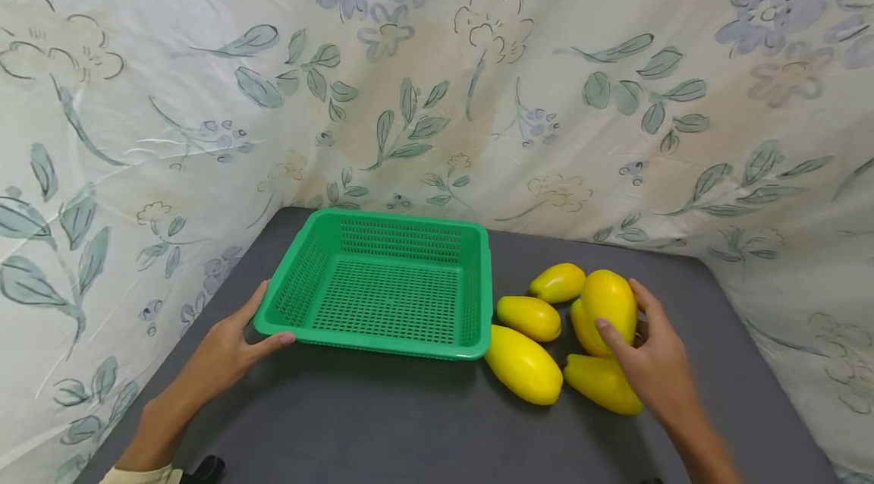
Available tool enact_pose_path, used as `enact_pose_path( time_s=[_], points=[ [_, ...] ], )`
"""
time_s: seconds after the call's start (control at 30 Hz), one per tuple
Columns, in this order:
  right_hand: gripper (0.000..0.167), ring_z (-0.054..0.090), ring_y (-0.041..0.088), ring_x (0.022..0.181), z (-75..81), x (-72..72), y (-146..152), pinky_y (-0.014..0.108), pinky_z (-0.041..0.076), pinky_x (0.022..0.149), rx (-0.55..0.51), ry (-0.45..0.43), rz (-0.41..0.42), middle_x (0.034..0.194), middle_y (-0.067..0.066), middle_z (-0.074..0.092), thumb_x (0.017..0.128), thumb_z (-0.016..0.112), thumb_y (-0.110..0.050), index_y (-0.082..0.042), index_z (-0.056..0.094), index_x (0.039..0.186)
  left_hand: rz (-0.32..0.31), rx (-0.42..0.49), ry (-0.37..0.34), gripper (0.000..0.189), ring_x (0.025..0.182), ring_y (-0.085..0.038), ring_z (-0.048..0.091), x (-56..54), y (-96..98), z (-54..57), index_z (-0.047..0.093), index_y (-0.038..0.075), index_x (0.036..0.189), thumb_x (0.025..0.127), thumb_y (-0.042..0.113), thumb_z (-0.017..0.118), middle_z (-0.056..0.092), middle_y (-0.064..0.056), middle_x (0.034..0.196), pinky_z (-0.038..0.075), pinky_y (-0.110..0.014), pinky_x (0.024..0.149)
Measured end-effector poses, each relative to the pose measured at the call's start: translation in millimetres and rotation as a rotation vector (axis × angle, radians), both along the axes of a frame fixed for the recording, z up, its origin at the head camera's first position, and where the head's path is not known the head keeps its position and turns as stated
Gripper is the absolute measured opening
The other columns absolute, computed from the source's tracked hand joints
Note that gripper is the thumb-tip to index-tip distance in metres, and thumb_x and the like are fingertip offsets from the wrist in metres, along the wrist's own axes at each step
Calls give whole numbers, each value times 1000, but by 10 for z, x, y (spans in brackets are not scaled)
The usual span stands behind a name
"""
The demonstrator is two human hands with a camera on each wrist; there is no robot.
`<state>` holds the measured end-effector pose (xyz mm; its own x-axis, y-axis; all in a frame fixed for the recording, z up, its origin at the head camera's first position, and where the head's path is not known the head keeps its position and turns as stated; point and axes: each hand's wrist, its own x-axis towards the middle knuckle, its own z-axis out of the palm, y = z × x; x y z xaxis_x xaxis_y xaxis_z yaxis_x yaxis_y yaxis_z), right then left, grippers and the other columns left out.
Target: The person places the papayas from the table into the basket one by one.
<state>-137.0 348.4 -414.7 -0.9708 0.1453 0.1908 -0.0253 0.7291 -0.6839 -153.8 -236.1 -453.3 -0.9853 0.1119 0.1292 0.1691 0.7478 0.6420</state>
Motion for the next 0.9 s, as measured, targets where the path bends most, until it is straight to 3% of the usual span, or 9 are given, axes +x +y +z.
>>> enact_pose_path(
  time_s=[0.27,0.5,0.9],
  points=[
    [90,53,62,130,46,-19,-166,8,47,73,-25,16,29,164,32,32,106,65,-45,-20,9,173,-1,-14,16,111,150,-51,39,9,-2,22,10,7,171,95,55,76,32,-28,169,42,-70,111],
    [89,52,61,132,57,-38,-289,25,62,74,-49,14,69,164,31,33,106,66,-42,-22,11,173,9,-8,4,112,151,-51,38,3,18,21,9,8,171,95,55,76,32,-28,169,41,-70,111],
    [86,55,58,131,79,-51,-431,10,52,78,-108,23,102,161,30,35,106,67,-38,-24,14,173,20,6,-26,112,153,-51,35,3,53,45,8,7,171,95,56,75,28,-27,170,38,-70,114]
  ],
)
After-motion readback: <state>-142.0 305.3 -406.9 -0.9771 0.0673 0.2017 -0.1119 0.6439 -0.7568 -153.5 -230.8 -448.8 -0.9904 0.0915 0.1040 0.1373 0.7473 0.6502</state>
